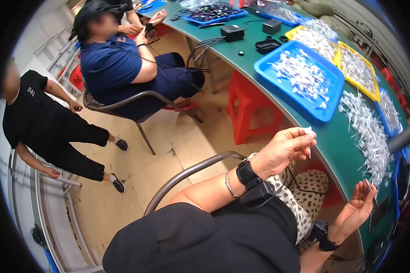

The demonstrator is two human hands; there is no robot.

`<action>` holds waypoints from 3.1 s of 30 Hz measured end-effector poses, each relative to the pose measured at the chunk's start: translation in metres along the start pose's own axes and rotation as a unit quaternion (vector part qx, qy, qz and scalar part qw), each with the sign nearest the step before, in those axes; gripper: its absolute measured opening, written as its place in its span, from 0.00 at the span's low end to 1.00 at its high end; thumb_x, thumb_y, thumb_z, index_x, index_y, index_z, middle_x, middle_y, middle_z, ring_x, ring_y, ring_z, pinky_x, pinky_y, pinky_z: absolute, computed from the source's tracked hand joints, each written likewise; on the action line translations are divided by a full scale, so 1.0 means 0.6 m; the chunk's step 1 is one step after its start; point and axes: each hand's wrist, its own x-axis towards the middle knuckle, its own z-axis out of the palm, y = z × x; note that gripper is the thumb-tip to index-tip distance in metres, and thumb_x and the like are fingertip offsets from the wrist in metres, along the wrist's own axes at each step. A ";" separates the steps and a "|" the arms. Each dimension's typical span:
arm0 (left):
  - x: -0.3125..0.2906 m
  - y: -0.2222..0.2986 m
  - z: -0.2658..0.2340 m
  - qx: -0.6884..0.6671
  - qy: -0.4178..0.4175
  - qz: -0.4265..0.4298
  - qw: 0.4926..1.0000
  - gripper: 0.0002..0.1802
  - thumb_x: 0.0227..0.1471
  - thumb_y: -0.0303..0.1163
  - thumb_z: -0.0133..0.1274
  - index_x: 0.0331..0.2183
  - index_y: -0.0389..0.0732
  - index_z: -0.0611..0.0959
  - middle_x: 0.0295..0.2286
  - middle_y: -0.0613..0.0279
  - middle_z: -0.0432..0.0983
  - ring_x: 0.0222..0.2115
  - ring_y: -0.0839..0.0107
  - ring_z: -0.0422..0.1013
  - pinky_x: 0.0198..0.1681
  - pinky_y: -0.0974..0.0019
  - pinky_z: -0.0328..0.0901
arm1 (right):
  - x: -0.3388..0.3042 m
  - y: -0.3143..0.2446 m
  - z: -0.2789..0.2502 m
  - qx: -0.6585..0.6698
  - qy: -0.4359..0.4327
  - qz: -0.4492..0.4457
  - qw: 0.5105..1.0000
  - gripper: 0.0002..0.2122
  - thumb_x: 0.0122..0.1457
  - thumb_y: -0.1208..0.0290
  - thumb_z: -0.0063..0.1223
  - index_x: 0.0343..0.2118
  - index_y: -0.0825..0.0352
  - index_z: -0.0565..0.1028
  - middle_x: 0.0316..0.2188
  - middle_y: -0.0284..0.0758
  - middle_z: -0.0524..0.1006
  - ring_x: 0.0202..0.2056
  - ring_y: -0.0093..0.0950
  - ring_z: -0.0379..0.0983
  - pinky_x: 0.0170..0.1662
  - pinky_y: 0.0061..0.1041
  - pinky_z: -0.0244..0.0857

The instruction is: The person uses tweezers to pick up small white plastic components from a green table and carefully inserts a thin metal pin into each one. They then place the assembled units into a blue tray. The process is repeated continuously with multiple components.

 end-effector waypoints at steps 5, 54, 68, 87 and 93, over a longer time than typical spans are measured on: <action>0.005 0.023 -0.019 -0.049 -0.006 0.017 0.999 0.10 0.60 0.34 0.56 0.42 0.40 0.80 0.35 0.68 0.78 0.29 0.82 0.74 0.33 0.76 0.72 | 0.025 -0.014 0.007 -0.014 -0.003 -0.014 1.000 0.17 0.69 0.61 0.45 0.45 0.73 0.74 0.41 0.40 0.77 0.43 0.26 0.75 0.50 0.23 0.69; -0.003 -0.041 0.035 0.217 -0.014 0.024 0.976 0.09 0.57 0.27 0.57 0.40 0.35 0.82 0.34 0.63 0.80 0.29 0.81 0.74 0.33 0.75 0.69 | -0.007 0.017 0.037 0.051 -0.004 0.041 0.998 0.11 0.67 0.67 0.49 0.43 0.71 0.72 0.37 0.44 0.80 0.37 0.32 0.80 0.41 0.30 0.75; -0.007 -0.067 0.053 0.468 -0.093 0.211 0.853 0.07 0.54 0.21 0.57 0.38 0.34 0.82 0.33 0.60 0.78 0.28 0.76 0.75 0.30 0.74 0.68 | -0.071 0.023 0.071 -0.083 -0.091 -0.040 0.992 0.08 0.65 0.75 0.52 0.43 0.74 0.72 0.39 0.41 0.78 0.39 0.27 0.77 0.45 0.25 0.73; -0.014 -0.088 0.042 0.500 -0.111 0.203 0.835 0.10 0.52 0.20 0.59 0.38 0.36 0.84 0.31 0.61 0.77 0.28 0.76 0.72 0.31 0.73 0.67 | -0.075 0.038 0.071 -0.215 -0.130 -0.137 0.958 0.06 0.59 0.79 0.59 0.38 0.73 0.77 0.34 0.39 0.80 0.33 0.26 0.76 0.37 0.22 0.70; -0.012 -0.088 0.042 0.511 -0.112 0.225 0.822 0.10 0.51 0.19 0.60 0.38 0.36 0.84 0.31 0.60 0.77 0.27 0.75 0.72 0.30 0.72 0.67 | -0.069 0.040 0.073 -0.257 -0.139 -0.182 0.939 0.05 0.58 0.79 0.60 0.36 0.73 0.78 0.32 0.39 0.81 0.31 0.27 0.76 0.34 0.23 0.70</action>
